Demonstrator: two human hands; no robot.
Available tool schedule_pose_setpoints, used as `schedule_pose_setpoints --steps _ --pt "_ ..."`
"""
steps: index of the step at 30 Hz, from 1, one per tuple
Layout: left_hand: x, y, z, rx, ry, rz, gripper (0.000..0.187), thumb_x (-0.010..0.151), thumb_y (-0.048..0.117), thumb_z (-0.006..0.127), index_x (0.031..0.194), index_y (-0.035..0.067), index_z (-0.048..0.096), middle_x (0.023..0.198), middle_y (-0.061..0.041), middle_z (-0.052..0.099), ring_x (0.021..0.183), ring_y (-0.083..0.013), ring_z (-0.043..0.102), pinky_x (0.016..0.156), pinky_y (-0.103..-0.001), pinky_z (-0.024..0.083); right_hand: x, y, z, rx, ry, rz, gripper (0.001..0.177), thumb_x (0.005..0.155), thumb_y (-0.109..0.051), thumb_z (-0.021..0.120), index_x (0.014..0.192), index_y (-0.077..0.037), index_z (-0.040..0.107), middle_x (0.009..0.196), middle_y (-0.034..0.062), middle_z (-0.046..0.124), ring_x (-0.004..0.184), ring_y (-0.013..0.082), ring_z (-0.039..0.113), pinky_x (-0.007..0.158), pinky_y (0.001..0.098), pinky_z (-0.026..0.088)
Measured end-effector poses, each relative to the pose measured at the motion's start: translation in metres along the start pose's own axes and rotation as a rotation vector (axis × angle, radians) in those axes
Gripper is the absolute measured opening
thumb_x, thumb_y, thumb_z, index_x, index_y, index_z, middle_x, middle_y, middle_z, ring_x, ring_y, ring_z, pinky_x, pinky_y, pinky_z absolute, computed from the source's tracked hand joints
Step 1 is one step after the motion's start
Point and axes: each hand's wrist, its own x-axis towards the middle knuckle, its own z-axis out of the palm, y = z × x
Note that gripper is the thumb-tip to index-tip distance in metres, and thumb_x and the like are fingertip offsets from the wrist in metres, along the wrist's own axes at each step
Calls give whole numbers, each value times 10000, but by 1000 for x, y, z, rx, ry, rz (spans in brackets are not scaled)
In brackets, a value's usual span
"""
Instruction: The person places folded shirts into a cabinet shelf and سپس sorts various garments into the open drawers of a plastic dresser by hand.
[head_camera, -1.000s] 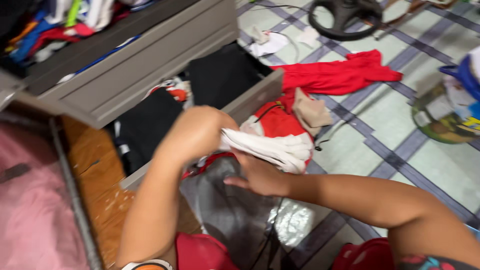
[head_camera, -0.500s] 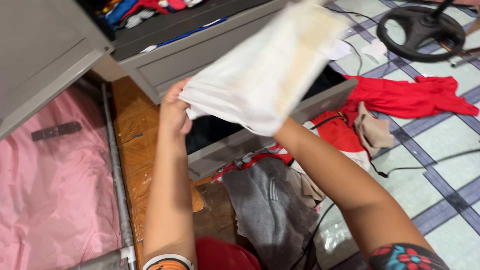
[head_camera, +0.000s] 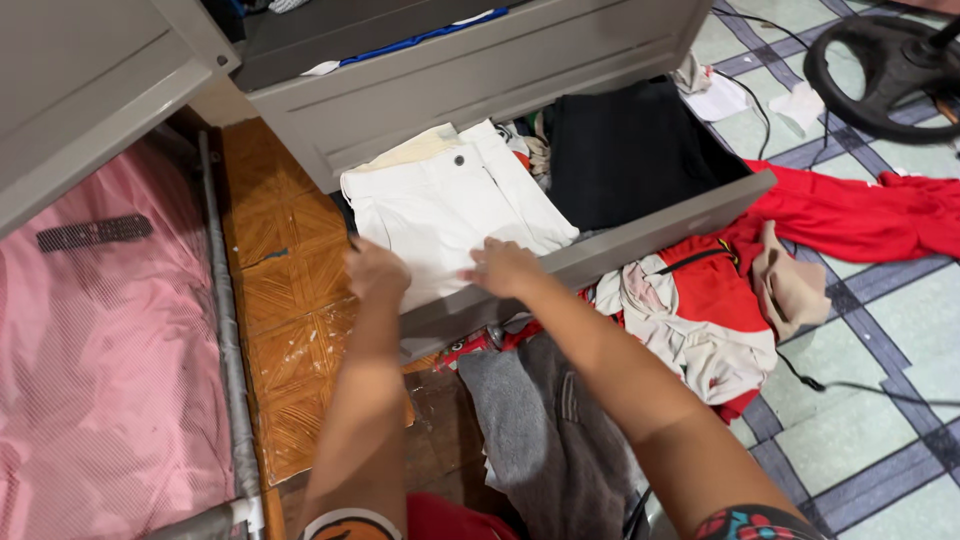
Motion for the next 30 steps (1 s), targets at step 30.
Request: schedule_pose_setpoints --steps 30 --pt "71 52 44 65 394 573 722 952 608 492 1521 164 464 1562 -166 439 1488 -314 340 1158 -727 124 146 35 -22 53 337 -265 602 950 -461 562 1508 -246 495 1534 142 469 1417 326 425 1108 555 405"
